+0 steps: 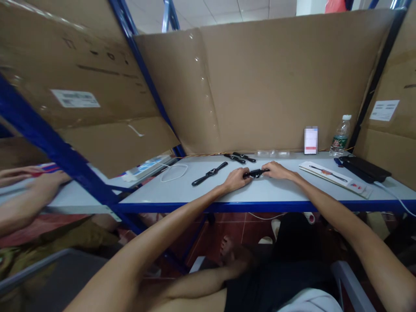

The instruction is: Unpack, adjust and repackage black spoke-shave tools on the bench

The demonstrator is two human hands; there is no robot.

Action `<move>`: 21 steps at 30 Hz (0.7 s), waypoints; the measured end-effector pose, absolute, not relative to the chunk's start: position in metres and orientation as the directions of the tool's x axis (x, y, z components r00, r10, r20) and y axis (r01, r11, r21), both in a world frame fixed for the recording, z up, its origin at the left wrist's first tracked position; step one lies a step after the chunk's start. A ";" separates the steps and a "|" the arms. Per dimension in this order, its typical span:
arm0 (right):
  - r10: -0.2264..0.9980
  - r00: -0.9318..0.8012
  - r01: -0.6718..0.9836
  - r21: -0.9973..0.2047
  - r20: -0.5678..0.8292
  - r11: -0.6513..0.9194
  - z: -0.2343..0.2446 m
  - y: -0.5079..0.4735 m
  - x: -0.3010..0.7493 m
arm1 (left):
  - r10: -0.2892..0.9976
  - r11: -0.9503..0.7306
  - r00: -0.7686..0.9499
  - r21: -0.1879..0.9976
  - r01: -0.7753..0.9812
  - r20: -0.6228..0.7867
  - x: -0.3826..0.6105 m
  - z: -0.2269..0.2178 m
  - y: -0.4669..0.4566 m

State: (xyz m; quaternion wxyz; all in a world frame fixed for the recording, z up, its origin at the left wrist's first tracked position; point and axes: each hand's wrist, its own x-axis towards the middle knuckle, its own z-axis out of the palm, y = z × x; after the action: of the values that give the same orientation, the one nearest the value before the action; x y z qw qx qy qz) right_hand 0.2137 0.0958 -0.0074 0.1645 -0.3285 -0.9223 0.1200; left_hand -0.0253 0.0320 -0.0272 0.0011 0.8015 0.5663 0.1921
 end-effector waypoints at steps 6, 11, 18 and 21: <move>0.679 -0.720 0.437 -0.666 0.144 0.605 -0.017 0.107 0.212 | 0.881 -0.321 0.319 -0.054 0.946 0.350 -0.023 -0.025 0.027; 0.668 -0.739 0.368 -0.777 0.089 0.510 -0.022 0.111 0.210 | 0.911 -0.270 0.310 -0.175 0.947 0.271 -0.019 -0.020 0.028; 0.646 -0.754 0.307 -0.807 0.117 0.504 -0.021 0.108 0.211 | 0.921 -0.251 0.286 -0.158 0.955 0.265 -0.017 -0.019 0.026; 0.654 -0.750 0.313 -0.818 0.099 0.483 -0.020 0.108 0.211 | 0.918 -0.258 0.305 -0.200 0.945 0.253 -0.015 -0.016 0.023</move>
State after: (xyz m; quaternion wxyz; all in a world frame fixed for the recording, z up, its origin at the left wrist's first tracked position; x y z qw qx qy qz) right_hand 0.2114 0.1081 -0.0199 0.2040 -0.2891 -0.8365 0.4185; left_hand -0.0149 0.0229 -0.0155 -0.1577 0.7921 0.5881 0.0427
